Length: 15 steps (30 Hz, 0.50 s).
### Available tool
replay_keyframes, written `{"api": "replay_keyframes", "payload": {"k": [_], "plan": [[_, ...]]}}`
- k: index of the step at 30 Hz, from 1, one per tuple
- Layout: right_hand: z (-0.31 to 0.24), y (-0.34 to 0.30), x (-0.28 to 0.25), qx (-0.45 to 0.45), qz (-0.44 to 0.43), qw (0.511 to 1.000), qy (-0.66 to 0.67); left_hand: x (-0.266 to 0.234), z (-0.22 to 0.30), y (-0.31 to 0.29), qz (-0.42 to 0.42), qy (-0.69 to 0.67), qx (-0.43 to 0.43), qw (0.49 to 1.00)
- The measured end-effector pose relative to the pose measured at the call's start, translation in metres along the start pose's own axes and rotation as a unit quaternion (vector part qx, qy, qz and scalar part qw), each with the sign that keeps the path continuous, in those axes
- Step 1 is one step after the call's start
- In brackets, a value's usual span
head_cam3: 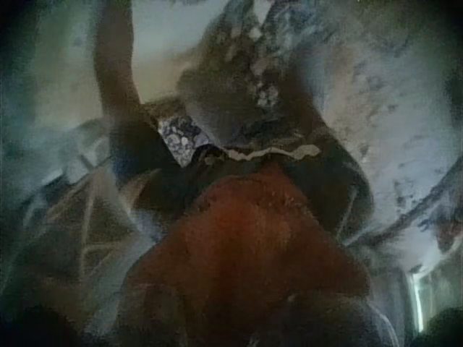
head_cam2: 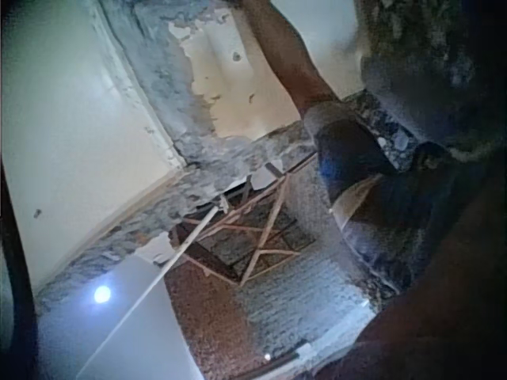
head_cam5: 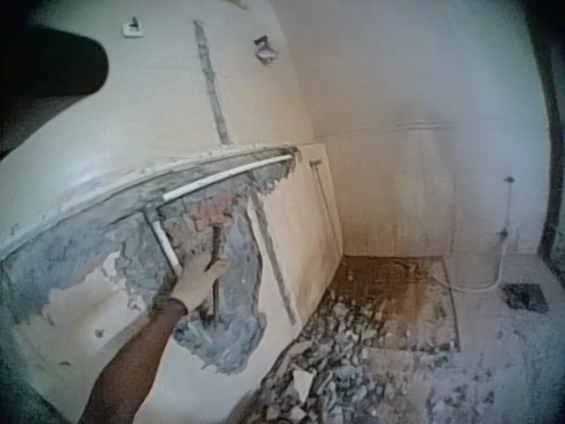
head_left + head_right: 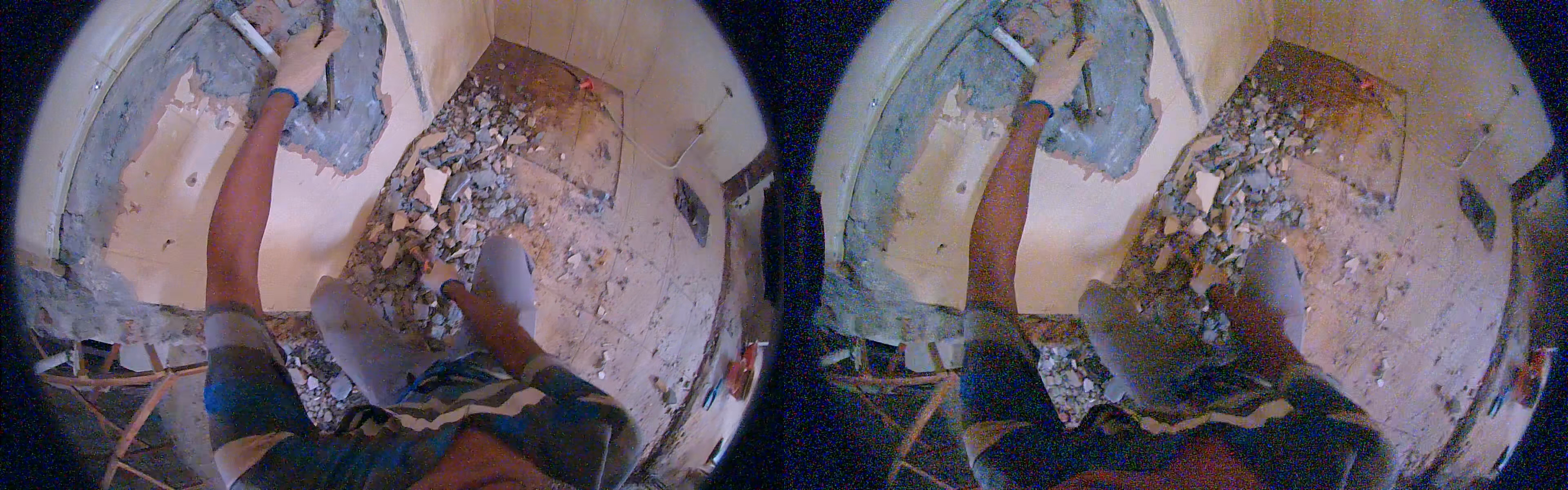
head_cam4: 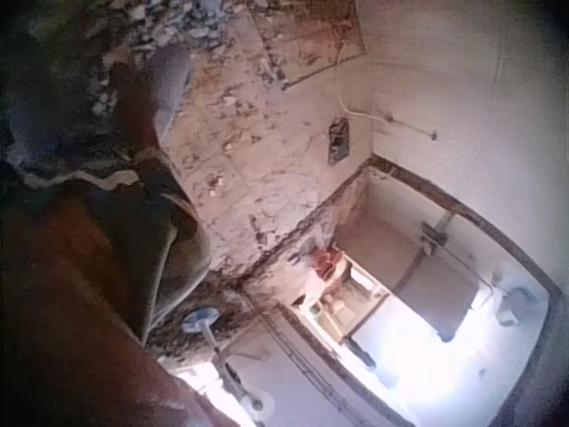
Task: The person uses a hammer and chisel to break tiles and plaster off a wall. They repeatedly strike the wall surface, removing debris that falls to the floor.
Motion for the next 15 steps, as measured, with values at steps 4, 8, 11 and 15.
{"api": "replay_keyframes", "payload": {"k": [4, 8, 11, 15], "plan": [[0.001, -0.036, -0.036, -0.028, -0.021, 0.999, 0.036, 0.024, -0.018, 0.032, -0.038, -0.092, -0.021, 0.995], [-0.010, -0.061, -0.053, -0.058, -0.098, 0.993, 0.020, 0.018, -0.017, 0.051, -0.020, -0.215, -0.048, 0.975], [-0.012, -0.062, -0.052, -0.069, -0.119, 0.991, 0.008, 0.012, -0.012, 0.060, 0.021, -0.352, -0.061, 0.934], [-0.002, -0.049, -0.037, -0.024, -0.088, 0.996, 0.016, 0.006, -0.004, 0.064, 0.053, -0.408, -0.009, 0.911]]}}
Point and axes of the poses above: each hand's wrist, its own y-axis towards the middle knuckle, its own x-axis out of the palm, z = x × y, the point moved 1 cm from there along y, towards the middle knuckle, and after that the axes turned 6 degrees about -x, right-handed, at the moved point
